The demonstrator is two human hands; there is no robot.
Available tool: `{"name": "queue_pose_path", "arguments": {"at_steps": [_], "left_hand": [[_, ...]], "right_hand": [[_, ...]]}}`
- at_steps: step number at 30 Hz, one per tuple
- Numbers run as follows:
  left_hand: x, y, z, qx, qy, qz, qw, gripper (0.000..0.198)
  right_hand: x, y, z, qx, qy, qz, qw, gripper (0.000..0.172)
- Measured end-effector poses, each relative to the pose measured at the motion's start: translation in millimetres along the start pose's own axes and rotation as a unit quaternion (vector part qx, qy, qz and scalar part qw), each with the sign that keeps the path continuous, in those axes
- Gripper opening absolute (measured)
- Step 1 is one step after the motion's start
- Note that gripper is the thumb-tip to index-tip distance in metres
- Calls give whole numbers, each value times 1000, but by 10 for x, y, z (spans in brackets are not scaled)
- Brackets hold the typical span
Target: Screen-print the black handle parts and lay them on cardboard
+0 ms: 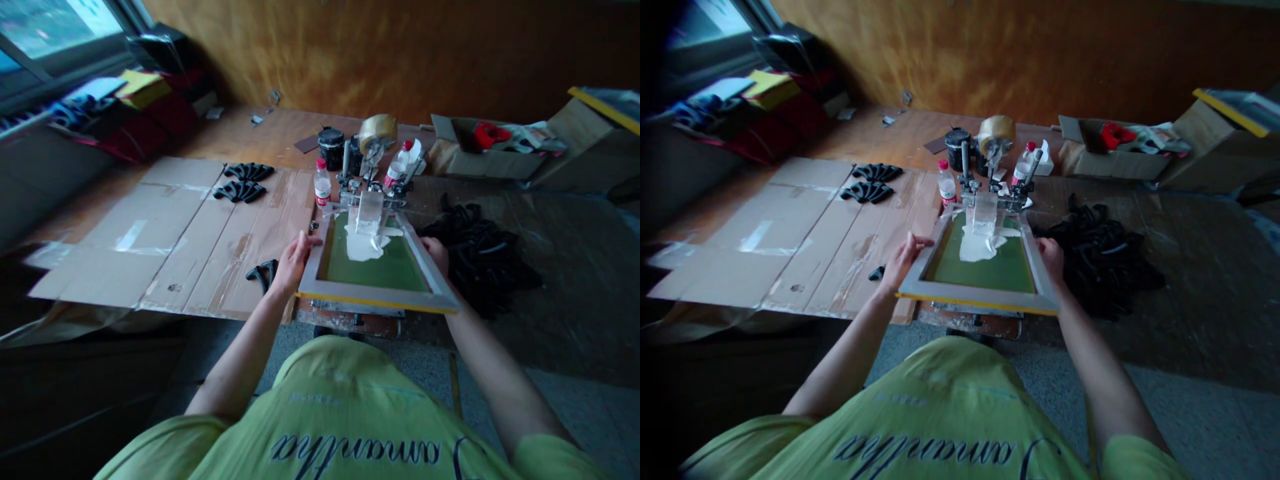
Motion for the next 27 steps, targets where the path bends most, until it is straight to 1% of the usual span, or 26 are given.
{"name": "queue_pose_path", "arguments": {"at_steps": [2, 3, 4, 5, 6, 7, 8, 10, 11, 13, 15, 17, 19, 20, 21, 23, 25, 27], "left_hand": [[9, 363, -131, -55, 25, 23, 998, 59], [26, 535, -164, -73, 34, 32, 996, 64], [46, 689, -177, -85, 39, 45, 995, 71], [67, 822, -173, -92, 38, 60, 993, 76], [86, 929, -157, -96, 32, 76, 992, 78], [101, 1009, -135, -98, 26, 92, 991, 78], [111, 1063, -112, -100, 21, 104, 989, 77], [118, 1109, -77, -112, 13, 116, 987, 74], [117, 1111, -67, -122, 9, 117, 986, 73], [109, 1095, -64, -139, 3, 115, 984, 70], [105, 1079, -72, -145, 1, 109, 983, 68], [108, 1075, -81, -142, 2, 104, 984, 66], [114, 1079, -86, -141, 1, 100, 985, 65], [117, 1082, -88, -142, 1, 97, 985, 65], [121, 1083, -89, -143, 1, 94, 985, 65], [126, 1077, -93, -144, 5, 88, 986, 66], [131, 1063, -98, -140, 13, 80, 987, 69], [137, 1046, -103, -135, 23, 70, 988, 71]], "right_hand": [[-71, 29, 206, 12, -38, 0, 999, 33], [-49, 101, 302, 4, -41, -4, 999, 32], [7, 203, 388, -14, -33, -10, 999, 39], [89, 324, 457, -38, -13, -21, 999, 49], [187, 449, 503, -63, 16, -37, 997, 54], [291, 565, 523, -85, 53, -54, 994, 52], [391, 661, 514, -98, 95, -71, 988, 45], [543, 774, 407, -101, 172, -95, 975, 25], [582, 795, 317, -105, 199, -105, 969, 17], [577, 796, 106, -138, 232, -121, 955, 9], [478, 783, -74, -202, 257, -124, 937, 12], [336, 783, -150, -257, 293, -113, 914, 16], [221, 804, -112, -272, 329, -95, 899, 13], [192, 819, -68, -266, 339, -90, 898, 10], [186, 835, -24, -252, 335, -89, 903, 7], [234, 859, 14, -222, 291, -100, 925, 8], [325, 863, -59, -209, 239, -110, 942, 13], [395, 843, -204, -220, 225, -97, 944, 20]]}}
Point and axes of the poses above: each hand's wrist, its own z-axis towards the middle knuckle, its own x-axis out of the palm, y = z × x, the point moved 1 cm from there along z, towards the middle knuckle, and after that the axes turned 7 degrees about z, right-handed, at the moved point
